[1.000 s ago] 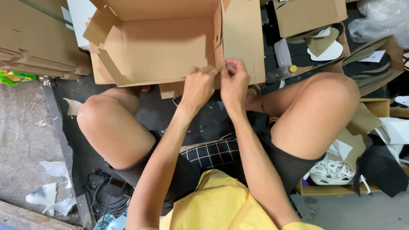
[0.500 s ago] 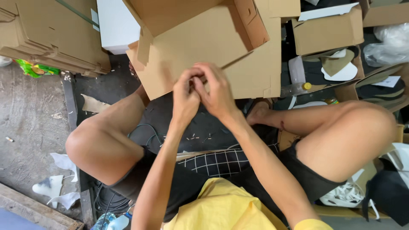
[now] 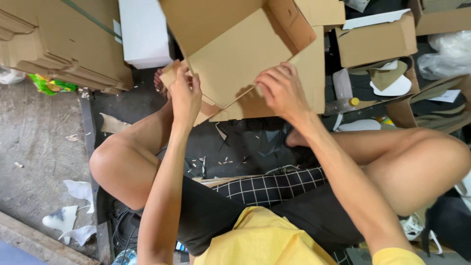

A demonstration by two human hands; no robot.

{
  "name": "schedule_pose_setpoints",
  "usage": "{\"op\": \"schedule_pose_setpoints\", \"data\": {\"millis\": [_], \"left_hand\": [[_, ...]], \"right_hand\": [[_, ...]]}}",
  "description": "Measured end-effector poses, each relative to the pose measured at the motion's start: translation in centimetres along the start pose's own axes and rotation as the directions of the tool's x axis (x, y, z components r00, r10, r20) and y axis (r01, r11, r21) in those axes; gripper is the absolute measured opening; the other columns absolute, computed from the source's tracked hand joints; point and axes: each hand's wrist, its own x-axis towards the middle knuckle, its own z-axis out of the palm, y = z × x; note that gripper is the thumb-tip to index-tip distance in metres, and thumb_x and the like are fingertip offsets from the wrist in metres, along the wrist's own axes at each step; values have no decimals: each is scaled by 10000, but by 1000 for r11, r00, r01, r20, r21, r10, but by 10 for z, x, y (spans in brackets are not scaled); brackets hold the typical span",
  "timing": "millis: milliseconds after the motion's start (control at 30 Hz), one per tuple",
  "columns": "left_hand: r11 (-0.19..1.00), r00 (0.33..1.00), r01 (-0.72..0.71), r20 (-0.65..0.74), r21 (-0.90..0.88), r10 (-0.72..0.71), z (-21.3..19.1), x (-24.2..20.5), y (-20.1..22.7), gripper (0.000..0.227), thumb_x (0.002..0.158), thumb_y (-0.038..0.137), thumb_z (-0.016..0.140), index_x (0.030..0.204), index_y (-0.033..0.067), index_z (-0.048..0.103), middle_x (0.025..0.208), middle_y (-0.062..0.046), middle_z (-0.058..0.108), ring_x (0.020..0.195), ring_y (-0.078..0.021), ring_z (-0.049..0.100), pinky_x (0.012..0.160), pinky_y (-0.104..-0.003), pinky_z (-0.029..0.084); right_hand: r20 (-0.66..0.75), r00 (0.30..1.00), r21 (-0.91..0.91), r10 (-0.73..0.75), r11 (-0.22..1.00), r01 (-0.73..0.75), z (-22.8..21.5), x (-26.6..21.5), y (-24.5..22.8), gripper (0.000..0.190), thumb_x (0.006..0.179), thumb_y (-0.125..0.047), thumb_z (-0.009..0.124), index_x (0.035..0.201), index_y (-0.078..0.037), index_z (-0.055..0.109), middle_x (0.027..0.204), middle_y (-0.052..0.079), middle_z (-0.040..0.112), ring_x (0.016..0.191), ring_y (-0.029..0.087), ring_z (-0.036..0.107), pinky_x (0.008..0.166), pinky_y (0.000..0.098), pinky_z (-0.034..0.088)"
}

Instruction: The person assembles a cardboard box by folding the flaps and securing them with white tape. They then place a white rectangular object inside the box and continue to fold and tape the remaining flaps to close it.

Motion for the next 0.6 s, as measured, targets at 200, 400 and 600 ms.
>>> {"op": "schedule_pose_setpoints", "data": {"millis": [200, 400, 600], "left_hand": [[1000, 996, 22, -86, -12, -23, 59, -7, -14, 259, 1004, 133, 652, 1211, -1, 572, 930, -290, 760, 922, -452, 770, 718, -508, 606], [994, 937, -19, 345, -107, 56, 42, -56, 57, 280, 1063, 173, 619, 1282, 1, 645, 1151, -198, 760, 1138, -306, 745, 807, -336, 645], [290, 602, -743, 412, 603, 684, 55, -43, 61, 308, 941, 42, 727, 1248, 50, 708, 1306, -150, 698, 1334, -269, 621, 1051, -307, 527]], "right_hand": [[-4, 999, 62, -33, 998, 34, 23, -16, -54, 349, 940, -359, 780, 1191, -144, 669, 1096, 45, 702, 1054, 236, 703, 1107, 556, 405], [77, 991, 77, 107, 991, -113, -15, -33, -3, 154, 1052, -102, 619, 1174, -162, 692, 975, 12, 723, 1017, 224, 737, 1078, 468, 463], [60, 993, 57, 105, 992, -109, -20, -29, 13, 81, 1069, -99, 629, 1089, -135, 698, 916, 16, 676, 925, 236, 716, 977, 413, 488]]}}
